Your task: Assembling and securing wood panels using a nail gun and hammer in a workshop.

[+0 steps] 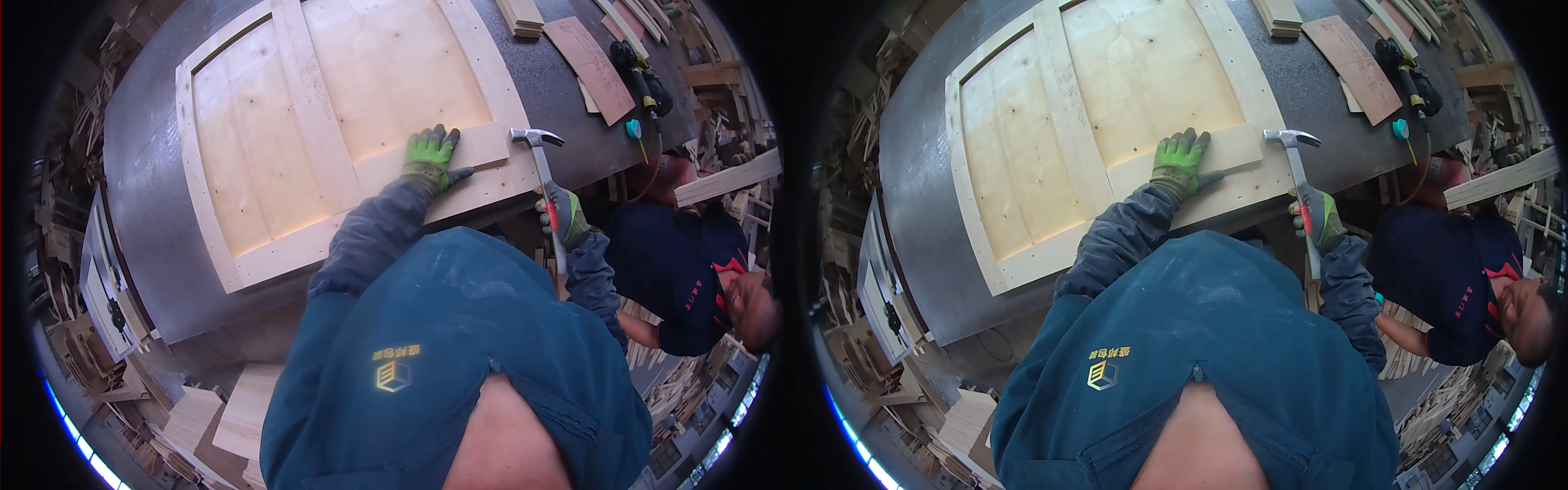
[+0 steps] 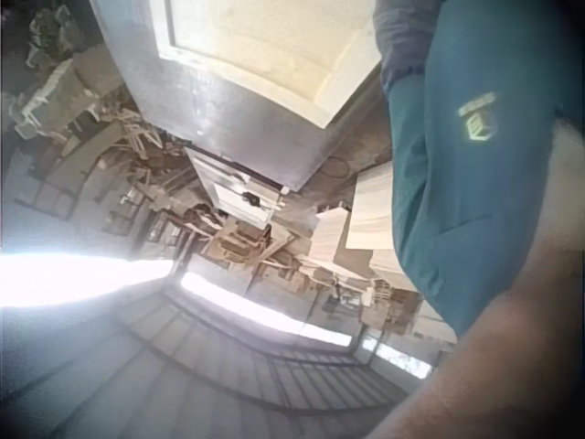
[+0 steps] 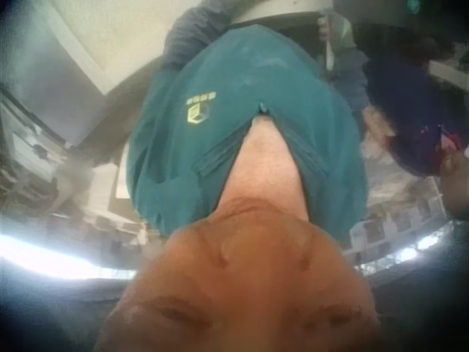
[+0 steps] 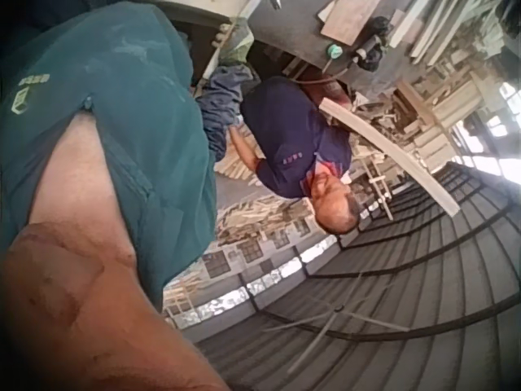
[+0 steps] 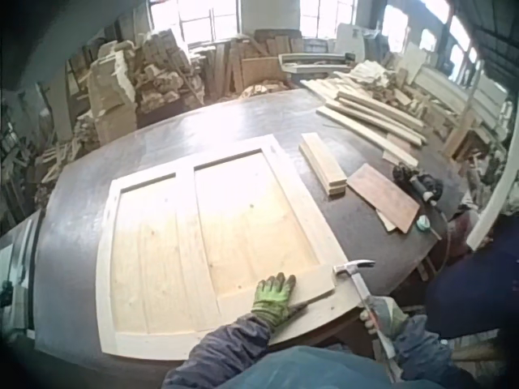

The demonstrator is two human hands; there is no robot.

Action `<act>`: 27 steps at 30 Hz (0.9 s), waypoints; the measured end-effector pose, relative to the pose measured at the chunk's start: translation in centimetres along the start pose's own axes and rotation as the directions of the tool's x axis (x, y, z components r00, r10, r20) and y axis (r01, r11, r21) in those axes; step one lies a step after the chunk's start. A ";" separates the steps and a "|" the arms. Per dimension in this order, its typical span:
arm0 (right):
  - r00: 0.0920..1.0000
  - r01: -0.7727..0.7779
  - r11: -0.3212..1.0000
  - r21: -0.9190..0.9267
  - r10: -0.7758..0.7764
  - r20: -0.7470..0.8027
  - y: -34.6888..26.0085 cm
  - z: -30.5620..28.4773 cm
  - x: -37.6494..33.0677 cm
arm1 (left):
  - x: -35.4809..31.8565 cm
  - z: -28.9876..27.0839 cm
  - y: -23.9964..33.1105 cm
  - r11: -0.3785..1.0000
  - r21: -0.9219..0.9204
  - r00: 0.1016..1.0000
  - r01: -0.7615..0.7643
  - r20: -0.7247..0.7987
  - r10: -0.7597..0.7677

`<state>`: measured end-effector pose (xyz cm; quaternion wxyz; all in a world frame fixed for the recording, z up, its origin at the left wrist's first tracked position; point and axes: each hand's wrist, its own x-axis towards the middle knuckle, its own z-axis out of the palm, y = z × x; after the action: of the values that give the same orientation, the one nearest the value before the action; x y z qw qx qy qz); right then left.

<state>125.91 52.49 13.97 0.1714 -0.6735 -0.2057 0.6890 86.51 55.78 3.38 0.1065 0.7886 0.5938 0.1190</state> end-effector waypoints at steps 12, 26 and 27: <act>0.999 -0.026 1.000 -0.005 0.026 -0.021 -2.9 -1.1 0.7 | 0.7 0.6 1.0 1.000 0.013 0.999 0.003 0.047 -0.004; 0.653 0.229 0.230 -0.946 -0.757 -0.027 6.7 1.6 5.6 | -0.7 3.7 6.1 0.984 -0.081 0.978 0.159 -0.125 -0.168; 0.651 0.258 0.222 -0.940 -0.759 0.000 6.2 1.7 5.2 | -1.5 4.4 6.1 0.979 -0.091 0.971 0.184 -0.139 -0.195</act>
<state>124.31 49.76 6.36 0.0611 -0.6854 -0.7015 0.1851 93.01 52.56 1.03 0.1037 0.7125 0.6676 0.1893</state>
